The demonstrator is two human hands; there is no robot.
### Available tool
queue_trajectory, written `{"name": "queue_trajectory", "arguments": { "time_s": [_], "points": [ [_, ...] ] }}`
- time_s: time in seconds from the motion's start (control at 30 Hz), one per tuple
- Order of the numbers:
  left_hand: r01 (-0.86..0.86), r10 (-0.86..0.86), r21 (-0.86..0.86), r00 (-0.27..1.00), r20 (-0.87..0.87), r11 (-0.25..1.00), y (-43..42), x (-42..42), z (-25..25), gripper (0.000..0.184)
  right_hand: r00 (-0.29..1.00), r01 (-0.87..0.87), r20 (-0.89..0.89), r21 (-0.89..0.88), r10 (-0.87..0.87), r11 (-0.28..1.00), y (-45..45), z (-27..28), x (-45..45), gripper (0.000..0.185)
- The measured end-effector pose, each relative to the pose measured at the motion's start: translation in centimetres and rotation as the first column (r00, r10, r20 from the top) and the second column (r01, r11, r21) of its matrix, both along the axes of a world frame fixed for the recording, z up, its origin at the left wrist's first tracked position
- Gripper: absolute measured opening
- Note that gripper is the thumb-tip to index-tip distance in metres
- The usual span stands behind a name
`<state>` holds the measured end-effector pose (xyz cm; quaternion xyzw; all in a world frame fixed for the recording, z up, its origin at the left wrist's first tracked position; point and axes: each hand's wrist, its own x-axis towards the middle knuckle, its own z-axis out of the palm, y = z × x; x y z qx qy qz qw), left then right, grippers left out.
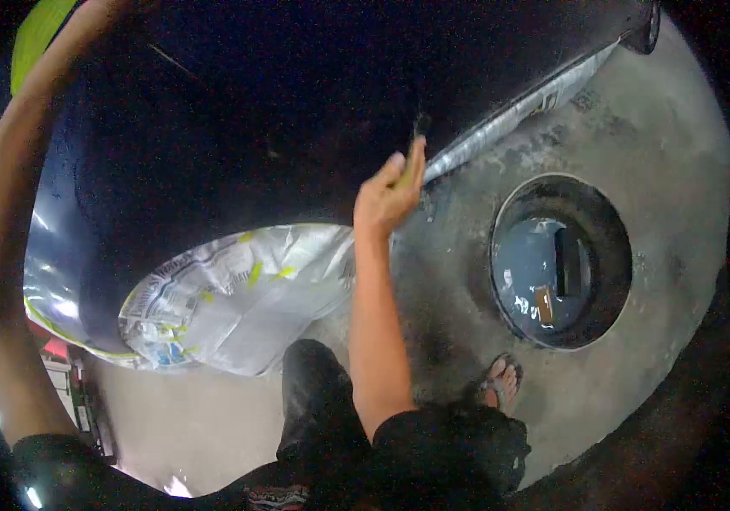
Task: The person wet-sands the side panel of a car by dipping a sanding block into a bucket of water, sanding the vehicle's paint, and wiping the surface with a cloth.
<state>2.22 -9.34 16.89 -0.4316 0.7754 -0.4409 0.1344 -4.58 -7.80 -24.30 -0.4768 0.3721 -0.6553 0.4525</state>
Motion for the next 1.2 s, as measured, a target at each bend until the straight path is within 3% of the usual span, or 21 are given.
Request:
{"name": "queue_trajectory", "arguments": {
  "time_s": [0.07,0.13,0.2,0.23,0.27,0.33,0.37,0.43,0.53,0.63,0.73,0.87,0.97,1.2],
  "points": [
    [-0.04,0.039,-0.018,0.999,-0.02,0.999,0.2,-0.5,-0.3,0.049,0.989,0.144,-0.023,-0.013,-0.144,0.99,0.1,0.2,-1.7,0.043],
    [-0.033,0.033,-0.019,0.999,0.002,0.999,0.0,-0.6,-0.2,0.053,0.996,0.08,0.028,0.021,-0.08,0.997,-0.2,1.5,-3.0,0.049],
    [-0.191,0.193,0.033,0.964,-0.184,0.981,0.6,-1.9,-0.2,0.054,0.993,0.111,0.032,0.016,-0.111,0.994,-0.4,2.7,-3.5,0.055],
    [-0.163,0.168,0.045,0.973,-0.158,0.986,0.9,-2.7,0.1,0.049,0.991,0.1,0.095,-0.003,-0.099,0.995,-0.9,2.9,-3.1,0.055],
    [-0.023,0.03,0.054,0.99,-0.137,0.998,0.4,1.3,0.8,0.054,0.984,0.099,0.152,-0.028,-0.094,0.995,-1.3,2.7,-2.6,0.056],
    [-0.014,0.019,0.036,0.99,-0.143,0.999,0.2,0.8,0.5,0.053,0.993,0.103,-0.042,-0.21,-0.115,0.972,-1.4,1.2,-0.6,0.057],
    [-0.012,0.023,0.066,0.986,-0.166,0.998,0.3,0.0,0.7,0.055,0.995,0.056,-0.068,-0.263,-0.076,0.963,-0.8,1.4,-0.1,0.062],
    [-0.027,0.035,0.049,0.984,-0.177,0.998,0.3,0.1,0.6,0.058,0.999,0.025,0.029,-0.218,-0.019,0.976,0.6,1.6,1.0,0.058],
    [-0.028,0.041,0.067,0.98,-0.195,0.997,0.5,-0.4,0.5,0.057,0.993,-0.107,0.029,-0.115,0.111,0.988,-0.1,2.0,-0.4,0.062],
    [-0.002,0.007,0.035,0.986,-0.165,0.999,0.4,-1.0,0.8,0.055,0.978,-0.191,-0.086,0.01,0.191,0.982,0.2,4.0,-2.1,0.069],
    [-0.022,0.031,0.051,0.985,-0.17,0.998,0.4,-1.0,0.7,0.056,0.916,-0.111,-0.393,-0.059,0.079,0.992,0.9,4.1,-1.6,0.067],
    [-0.067,0.08,0.078,0.98,-0.183,0.995,0.4,-0.8,0.7,0.059,0.998,-0.063,-0.021,-0.097,0.062,0.993,0.7,2.8,-0.5,0.068],
    [-0.07,0.084,0.084,0.981,-0.176,0.994,0.3,-0.9,0.7,0.057,0.994,0.111,0.025,-0.2,-0.109,0.974,0.4,3.5,0.8,0.07],
    [-0.061,0.064,0.028,0.991,-0.119,0.998,0.1,-1.3,0.5,0.053,0.996,-0.067,0.051,-0.172,0.077,0.983,-0.6,4.8,1.4,0.071]
  ]
}}
